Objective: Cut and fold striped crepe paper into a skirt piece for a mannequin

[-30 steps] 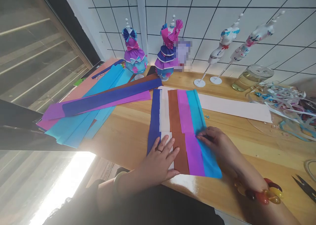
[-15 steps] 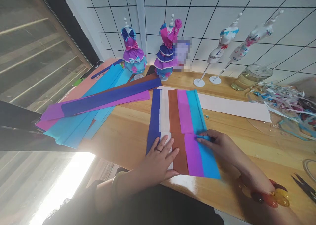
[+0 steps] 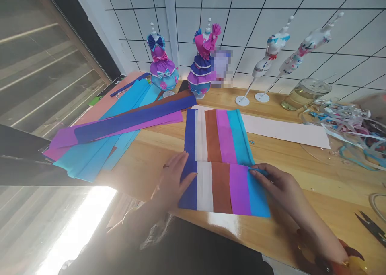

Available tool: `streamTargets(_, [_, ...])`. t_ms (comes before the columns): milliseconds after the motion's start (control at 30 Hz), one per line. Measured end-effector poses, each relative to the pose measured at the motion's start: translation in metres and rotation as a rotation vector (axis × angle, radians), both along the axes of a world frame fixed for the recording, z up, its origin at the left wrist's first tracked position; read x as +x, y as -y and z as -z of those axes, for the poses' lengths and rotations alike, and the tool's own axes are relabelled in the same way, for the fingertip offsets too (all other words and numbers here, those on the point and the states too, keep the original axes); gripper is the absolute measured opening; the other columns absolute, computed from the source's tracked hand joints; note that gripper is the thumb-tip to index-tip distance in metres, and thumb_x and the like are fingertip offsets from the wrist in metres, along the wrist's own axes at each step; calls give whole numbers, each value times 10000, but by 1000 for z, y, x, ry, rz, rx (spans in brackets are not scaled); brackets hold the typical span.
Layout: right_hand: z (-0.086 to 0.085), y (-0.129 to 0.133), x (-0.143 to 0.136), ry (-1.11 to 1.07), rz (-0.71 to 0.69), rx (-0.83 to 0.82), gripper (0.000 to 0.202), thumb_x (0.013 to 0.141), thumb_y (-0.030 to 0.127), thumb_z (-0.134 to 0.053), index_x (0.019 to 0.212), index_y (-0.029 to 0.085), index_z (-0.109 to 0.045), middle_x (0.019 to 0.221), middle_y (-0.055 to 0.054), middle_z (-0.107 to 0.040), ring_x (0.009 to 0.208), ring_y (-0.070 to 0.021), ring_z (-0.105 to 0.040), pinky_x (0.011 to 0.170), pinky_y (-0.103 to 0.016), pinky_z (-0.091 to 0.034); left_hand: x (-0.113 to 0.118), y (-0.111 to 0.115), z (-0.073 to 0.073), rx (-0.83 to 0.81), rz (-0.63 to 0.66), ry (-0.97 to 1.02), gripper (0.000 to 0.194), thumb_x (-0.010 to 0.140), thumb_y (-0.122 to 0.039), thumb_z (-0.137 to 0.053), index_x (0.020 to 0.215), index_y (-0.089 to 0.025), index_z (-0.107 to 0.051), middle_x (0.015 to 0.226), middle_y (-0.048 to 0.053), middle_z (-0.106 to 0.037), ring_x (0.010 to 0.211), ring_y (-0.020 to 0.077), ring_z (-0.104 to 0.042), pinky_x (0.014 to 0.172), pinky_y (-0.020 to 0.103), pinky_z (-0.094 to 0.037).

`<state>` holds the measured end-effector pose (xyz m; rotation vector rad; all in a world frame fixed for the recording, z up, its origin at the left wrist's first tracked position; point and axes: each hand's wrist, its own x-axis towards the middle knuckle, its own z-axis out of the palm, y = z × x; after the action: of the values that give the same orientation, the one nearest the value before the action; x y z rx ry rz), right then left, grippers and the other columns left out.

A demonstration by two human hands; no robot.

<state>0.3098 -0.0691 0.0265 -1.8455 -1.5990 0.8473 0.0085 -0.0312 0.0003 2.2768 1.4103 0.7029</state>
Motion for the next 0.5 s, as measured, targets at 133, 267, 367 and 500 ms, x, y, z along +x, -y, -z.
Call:
streamTargets(133, [-2, 8, -2, -59, 66, 30, 361, 794, 546, -561, 878, 208, -654, 834, -43, -691, 722, -188, -623, 614, -278, -507, -3, -3, -1, -317, -133, 323, 509, 867, -461, -513, 1325, -249, -445, 1266, 63, -569, 1167, 204, -534, 994, 397, -445])
streamTargets(267, [1, 14, -2, -107, 116, 28, 322, 819, 507, -556, 939, 220, -638, 913, -46, -685, 758, -184, -616, 597, -262, -504, -1, -7, 3, -564, -198, 595, 618, 774, -454, -640, 1319, -230, -453, 1205, 79, -597, 1078, 197, -584, 912, 359, -499])
streamTargets(367, [2, 17, -3, -134, 154, 32, 300, 822, 497, -557, 933, 228, -632, 943, -50, -681, 788, -192, -613, 587, -259, -498, -3, -11, 3, -663, -205, 605, 632, 711, -439, -704, 1269, -215, -511, 1134, 80, -625, 1073, 210, -579, 919, 373, -481])
streamTargets(500, [-1, 19, -7, -159, 205, 20, 299, 815, 496, -559, 916, 225, -633, 880, -41, -675, 749, -190, -607, 555, -255, -480, -4, -12, -5, -780, -203, 545, 412, 717, -475, -679, 1026, -204, -651, 1000, 53, -675, 960, 217, -614, 854, 362, -479])
